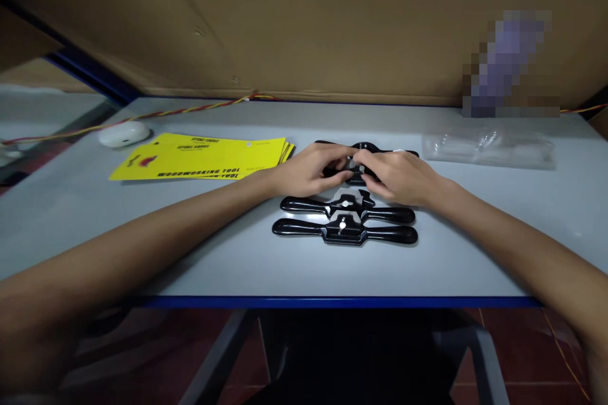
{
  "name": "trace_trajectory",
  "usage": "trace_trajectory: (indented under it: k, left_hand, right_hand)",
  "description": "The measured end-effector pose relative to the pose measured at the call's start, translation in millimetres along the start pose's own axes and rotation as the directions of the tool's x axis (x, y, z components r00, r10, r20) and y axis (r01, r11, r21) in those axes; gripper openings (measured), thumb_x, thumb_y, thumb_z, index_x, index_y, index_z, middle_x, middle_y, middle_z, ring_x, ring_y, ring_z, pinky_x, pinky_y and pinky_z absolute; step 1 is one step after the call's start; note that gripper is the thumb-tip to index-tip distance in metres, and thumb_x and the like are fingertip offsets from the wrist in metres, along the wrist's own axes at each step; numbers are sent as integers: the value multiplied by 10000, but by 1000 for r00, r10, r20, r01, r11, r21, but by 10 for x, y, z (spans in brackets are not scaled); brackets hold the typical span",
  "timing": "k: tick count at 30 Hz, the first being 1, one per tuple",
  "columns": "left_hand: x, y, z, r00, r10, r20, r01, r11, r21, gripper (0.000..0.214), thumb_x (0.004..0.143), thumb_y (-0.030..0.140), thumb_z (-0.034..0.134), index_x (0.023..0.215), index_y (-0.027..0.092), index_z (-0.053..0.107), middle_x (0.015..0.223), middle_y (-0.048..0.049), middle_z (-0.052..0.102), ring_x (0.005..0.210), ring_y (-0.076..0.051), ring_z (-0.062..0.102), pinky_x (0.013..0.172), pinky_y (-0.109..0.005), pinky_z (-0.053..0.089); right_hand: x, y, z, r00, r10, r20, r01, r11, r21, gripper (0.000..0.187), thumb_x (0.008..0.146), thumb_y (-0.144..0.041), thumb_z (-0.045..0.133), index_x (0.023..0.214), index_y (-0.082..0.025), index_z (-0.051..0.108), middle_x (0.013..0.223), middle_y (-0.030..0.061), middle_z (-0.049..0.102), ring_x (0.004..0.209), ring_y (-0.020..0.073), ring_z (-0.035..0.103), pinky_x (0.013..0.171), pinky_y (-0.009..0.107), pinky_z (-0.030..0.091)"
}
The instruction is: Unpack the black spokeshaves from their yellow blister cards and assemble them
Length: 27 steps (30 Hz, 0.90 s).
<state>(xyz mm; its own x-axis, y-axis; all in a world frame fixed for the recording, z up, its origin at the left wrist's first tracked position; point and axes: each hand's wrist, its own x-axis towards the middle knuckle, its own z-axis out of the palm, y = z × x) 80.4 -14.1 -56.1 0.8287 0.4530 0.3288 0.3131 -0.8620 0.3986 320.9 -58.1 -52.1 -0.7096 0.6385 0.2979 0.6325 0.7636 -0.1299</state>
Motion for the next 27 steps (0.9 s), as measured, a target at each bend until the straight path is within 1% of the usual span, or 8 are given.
trace_trajectory:
  k: [2,5,8,10,14,18,22,27]
  left_hand:
    - [-1,-1,1,1000,-1,-2,1,1000,0,364,952,339,493,1205,131,651,670,33,494,609,-149,501,658,-290,451]
    - [-1,4,-2,1000,-12,3,12,1000,-1,384,955,340,485,1234,128,643,679,29,507,614,-150,509,654,-288,448]
    - [-1,11,-6,1000,-22,6,22,1000,2,409,959,347,485,1262,118,635,685,28,512,616,-149,513,652,-284,441]
    - [0,15,-7,1000,-22,6,22,1000,7,414,960,352,484,1269,120,632,681,29,510,614,-149,514,649,-282,439]
    - [6,18,0,1000,-16,7,16,1000,16,379,955,349,480,1225,135,640,665,31,504,611,-153,515,646,-282,443]
    - [13,27,5,1000,5,1,-5,1000,22,348,950,336,472,1180,141,646,667,29,500,606,-154,506,642,-287,445]
    - [14,44,-3,1000,21,-3,-21,999,26,337,949,327,475,1166,138,649,676,24,504,612,-154,510,653,-287,452]
    - [16,42,-5,1000,23,-2,-23,999,26,335,958,323,480,1166,128,654,675,22,509,615,-153,517,654,-281,447]
  right_hand:
    - [-5,-6,-4,1000,17,-5,-16,999,29,334,995,-290,424,1238,-140,598,903,86,717,699,190,589,662,328,412]
    - [3,-7,-31,999,34,21,-36,996,83,325,1018,-307,413,1224,-148,608,1008,116,731,797,216,639,728,347,450]
    - [18,15,-54,997,48,59,-55,991,123,279,1038,-339,431,1181,-173,604,991,103,718,817,222,636,722,340,448]
    - [27,41,-48,997,41,67,-49,992,118,250,1047,-370,441,1120,-188,596,954,86,696,800,217,614,695,329,424]
    - [52,80,-19,998,-7,61,4,999,37,286,1071,-421,410,1009,-200,581,878,58,634,741,197,537,663,319,355]
    - [90,54,-30,996,-80,40,83,991,-100,350,1089,-380,355,912,-200,598,836,46,587,705,175,468,678,323,303]
    - [113,-2,-42,993,-109,33,114,977,-180,376,1091,-321,331,893,-196,625,848,53,598,702,172,456,692,332,284]
    - [122,-29,-23,994,-92,51,101,971,-216,396,1090,-321,321,909,-191,649,828,53,610,698,175,469,673,332,274]
